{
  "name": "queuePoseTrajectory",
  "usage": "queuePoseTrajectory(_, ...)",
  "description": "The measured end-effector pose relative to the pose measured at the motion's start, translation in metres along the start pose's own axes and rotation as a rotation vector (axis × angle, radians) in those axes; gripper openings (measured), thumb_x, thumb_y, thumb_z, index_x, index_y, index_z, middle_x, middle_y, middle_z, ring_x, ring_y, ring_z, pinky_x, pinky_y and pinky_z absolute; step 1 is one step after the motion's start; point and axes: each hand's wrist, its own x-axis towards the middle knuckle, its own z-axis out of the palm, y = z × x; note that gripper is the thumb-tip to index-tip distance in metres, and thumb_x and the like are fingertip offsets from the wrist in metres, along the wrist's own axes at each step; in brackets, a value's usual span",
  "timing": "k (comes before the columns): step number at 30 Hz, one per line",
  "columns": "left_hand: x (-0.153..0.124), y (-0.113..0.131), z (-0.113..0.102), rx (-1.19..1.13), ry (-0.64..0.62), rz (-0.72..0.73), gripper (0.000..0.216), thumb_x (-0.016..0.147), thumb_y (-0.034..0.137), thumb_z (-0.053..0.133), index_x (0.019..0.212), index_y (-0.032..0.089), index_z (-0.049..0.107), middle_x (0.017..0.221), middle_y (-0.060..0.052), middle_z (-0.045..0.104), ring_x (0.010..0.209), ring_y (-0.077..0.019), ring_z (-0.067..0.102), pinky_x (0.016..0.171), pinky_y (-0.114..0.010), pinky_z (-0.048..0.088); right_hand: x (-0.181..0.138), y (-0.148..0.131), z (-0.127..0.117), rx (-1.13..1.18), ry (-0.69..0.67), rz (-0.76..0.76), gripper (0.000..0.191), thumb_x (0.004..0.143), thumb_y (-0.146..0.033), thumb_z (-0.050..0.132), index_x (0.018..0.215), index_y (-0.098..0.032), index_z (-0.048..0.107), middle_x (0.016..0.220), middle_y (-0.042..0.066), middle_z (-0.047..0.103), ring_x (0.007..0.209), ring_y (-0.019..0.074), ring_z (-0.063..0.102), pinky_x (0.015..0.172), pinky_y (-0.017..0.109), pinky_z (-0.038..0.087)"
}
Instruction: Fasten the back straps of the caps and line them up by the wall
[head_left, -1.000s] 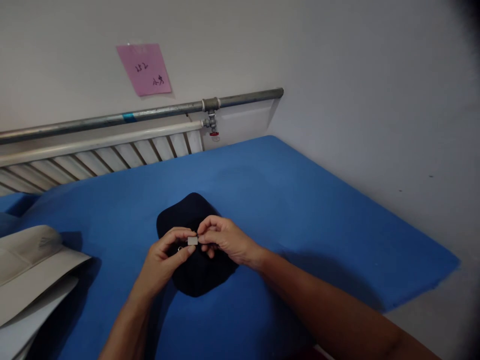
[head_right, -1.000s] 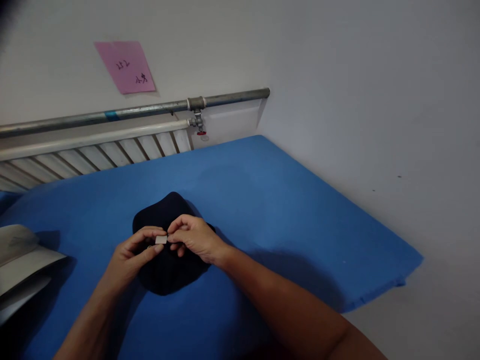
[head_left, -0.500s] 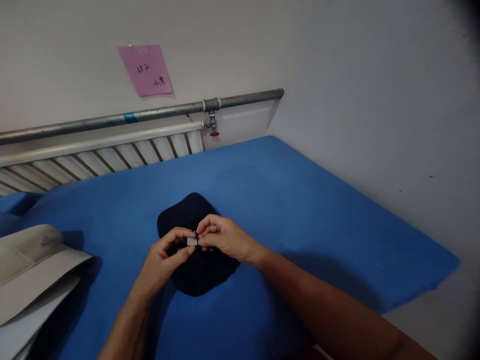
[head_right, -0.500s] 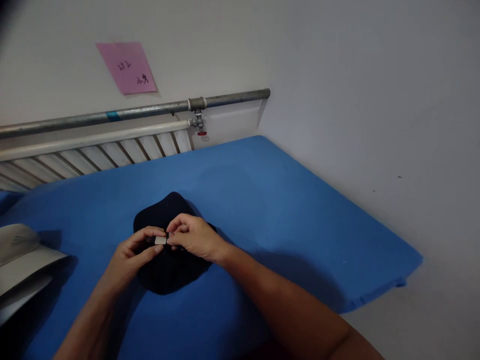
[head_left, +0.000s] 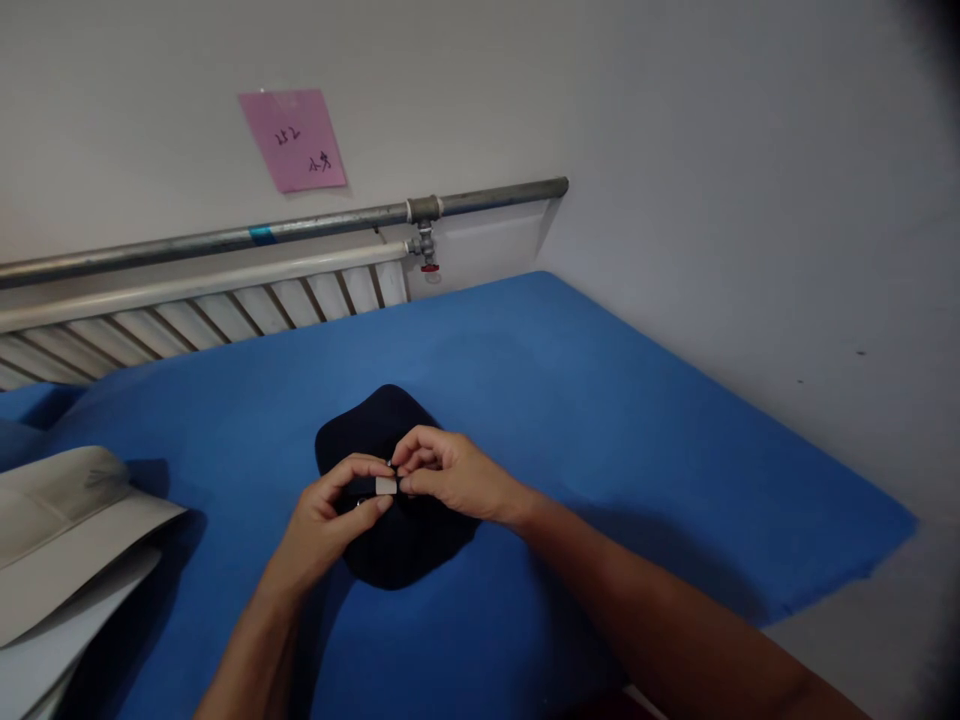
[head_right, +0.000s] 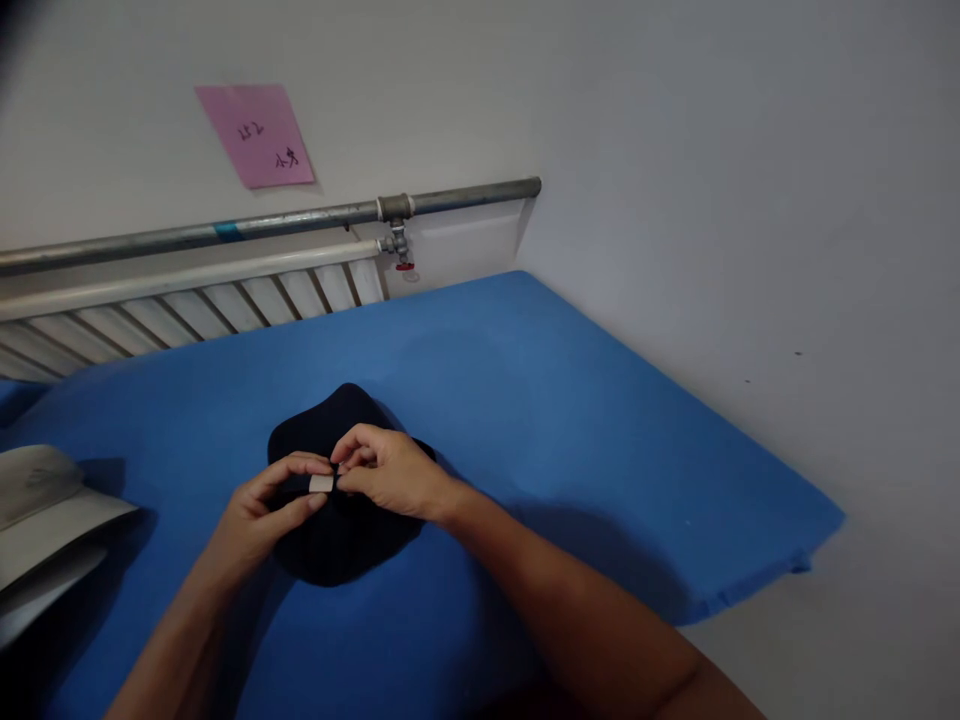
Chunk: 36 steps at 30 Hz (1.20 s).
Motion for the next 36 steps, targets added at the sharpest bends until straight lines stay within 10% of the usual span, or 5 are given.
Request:
queuePoseTrajectory(24, 0.0, 0.004, 0.004, -0.016, 0.017, -0.011, 0.017, 0.072, 0.027, 0.073, 0.087, 0.022, 0.067, 0.094, -0.004, 0.067, 0.089, -0.0199, 0.064, 0.079, -0.032, 0.051, -0.002, -0.003, -0.002, -0.016, -0.052, -0.011, 0.018, 0.071, -0.009, 0.061, 0.085, -0.02, 0.057, 0.068, -0.005, 0.058, 0.062, 0.0085, 0.055, 0.063, 0.023, 0.043)
queuePoseTrajectory(36, -0.015, 0.003, -0.044, -0.171, -0.137, -0.221, 0.029, 0.075, 0.025, 0.067, 0.104, 0.025, 0.061, 0.096, -0.005, 0.067, 0.085, -0.0187, 0.061, 0.071, -0.028, 0.046, -0.003, -0.01, -0.004, -0.026, -0.022, -0.008, 0.01, 0.076, -0.01, 0.058, 0.082, -0.018, 0.059, 0.072, -0.003, 0.06, 0.064, 0.0098, 0.059, 0.064, 0.025, 0.047)
